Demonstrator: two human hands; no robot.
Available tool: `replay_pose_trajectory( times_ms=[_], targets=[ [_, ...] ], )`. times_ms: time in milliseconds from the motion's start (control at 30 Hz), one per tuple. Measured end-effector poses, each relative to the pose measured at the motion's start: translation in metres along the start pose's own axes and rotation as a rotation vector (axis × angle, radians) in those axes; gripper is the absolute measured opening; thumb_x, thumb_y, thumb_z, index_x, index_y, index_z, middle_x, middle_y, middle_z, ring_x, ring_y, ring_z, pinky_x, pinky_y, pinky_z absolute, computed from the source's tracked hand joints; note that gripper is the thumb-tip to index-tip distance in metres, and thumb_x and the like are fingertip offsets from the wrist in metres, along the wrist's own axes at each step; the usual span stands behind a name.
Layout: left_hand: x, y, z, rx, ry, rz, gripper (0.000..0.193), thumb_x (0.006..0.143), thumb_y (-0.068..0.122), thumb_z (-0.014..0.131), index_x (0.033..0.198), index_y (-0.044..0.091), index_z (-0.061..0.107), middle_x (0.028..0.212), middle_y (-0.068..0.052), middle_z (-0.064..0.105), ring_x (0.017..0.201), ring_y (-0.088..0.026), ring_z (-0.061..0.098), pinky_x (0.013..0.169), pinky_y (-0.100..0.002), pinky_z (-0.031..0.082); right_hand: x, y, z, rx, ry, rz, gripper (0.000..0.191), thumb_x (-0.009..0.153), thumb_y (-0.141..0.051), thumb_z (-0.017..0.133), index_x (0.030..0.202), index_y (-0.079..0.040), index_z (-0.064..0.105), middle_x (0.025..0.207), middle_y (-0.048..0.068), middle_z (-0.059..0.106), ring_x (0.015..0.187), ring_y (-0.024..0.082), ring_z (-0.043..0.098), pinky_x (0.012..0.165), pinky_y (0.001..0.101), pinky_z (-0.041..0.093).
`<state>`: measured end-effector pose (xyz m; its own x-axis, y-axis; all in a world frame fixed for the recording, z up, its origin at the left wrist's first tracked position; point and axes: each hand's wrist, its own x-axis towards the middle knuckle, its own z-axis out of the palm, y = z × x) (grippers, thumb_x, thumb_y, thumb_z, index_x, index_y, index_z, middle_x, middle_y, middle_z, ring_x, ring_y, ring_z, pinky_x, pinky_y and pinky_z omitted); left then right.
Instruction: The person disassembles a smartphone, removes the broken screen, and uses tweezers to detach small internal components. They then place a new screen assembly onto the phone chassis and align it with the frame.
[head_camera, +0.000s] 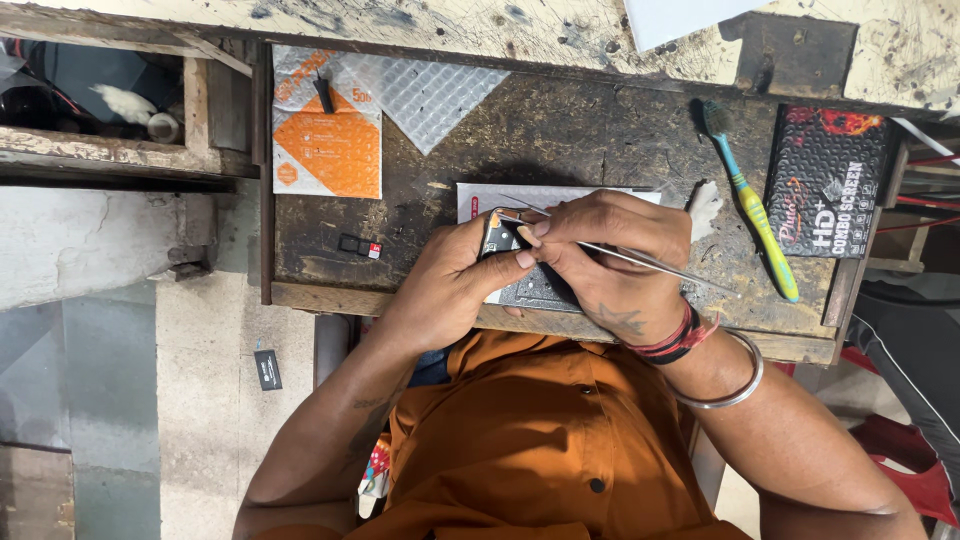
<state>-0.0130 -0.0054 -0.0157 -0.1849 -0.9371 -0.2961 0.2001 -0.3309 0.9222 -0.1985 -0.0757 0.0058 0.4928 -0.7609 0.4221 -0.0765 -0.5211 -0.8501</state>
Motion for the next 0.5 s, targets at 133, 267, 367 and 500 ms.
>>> replay_pose_trajectory(
  times_ms=[133, 267, 367, 500],
  targets=[
    [-0.001, -0.001, -0.001, -0.002, 0.013, 0.003, 0.026, 0.100, 0.013, 0.063, 0.123, 0.000, 0.066, 0.095, -0.003, 0.068, 0.084, -0.009, 0.064, 0.064, -0.029, 0.063, -0.002, -0.001, 0.003, -0.074, 0.029, -0.031, 0.012, 0.090, 0.002, 0.082, 0.095, 0.002, 0.072, 0.092, 0.013, 0.075, 0.084, 0.023, 0.076, 0.075, 0.0297, 0.060],
    [-0.002, -0.003, -0.002, 0.120, 0.025, 0.130, 0.021, 0.103, 0.011, 0.064, 0.120, -0.002, 0.067, 0.097, -0.003, 0.072, 0.089, -0.009, 0.064, 0.073, -0.029, 0.059, -0.002, -0.005, 0.005, -0.080, 0.066, -0.032, 0.011, 0.091, 0.004, 0.080, 0.094, 0.001, 0.071, 0.090, 0.012, 0.074, 0.083, 0.022, 0.076, 0.070, 0.0272, 0.060],
    [-0.002, -0.004, -0.003, 0.188, 0.025, 0.195, 0.020, 0.104, 0.011, 0.065, 0.120, -0.002, 0.067, 0.098, -0.003, 0.074, 0.091, -0.009, 0.065, 0.078, -0.029, 0.058, -0.003, -0.009, 0.005, -0.127, 0.081, -0.034, 0.011, 0.090, 0.005, 0.080, 0.094, 0.001, 0.071, 0.090, 0.012, 0.074, 0.082, 0.022, 0.076, 0.070, 0.0274, 0.059],
    [-0.002, -0.002, -0.001, 0.024, 0.017, 0.017, 0.021, 0.102, 0.012, 0.064, 0.118, -0.001, 0.068, 0.091, -0.002, 0.070, 0.081, -0.008, 0.066, 0.065, -0.029, 0.062, -0.005, -0.014, 0.005, -0.131, 0.087, -0.007, 0.011, 0.091, 0.005, 0.079, 0.093, 0.001, 0.070, 0.089, 0.012, 0.073, 0.080, 0.022, 0.075, 0.068, 0.0271, 0.058]
  ],
)
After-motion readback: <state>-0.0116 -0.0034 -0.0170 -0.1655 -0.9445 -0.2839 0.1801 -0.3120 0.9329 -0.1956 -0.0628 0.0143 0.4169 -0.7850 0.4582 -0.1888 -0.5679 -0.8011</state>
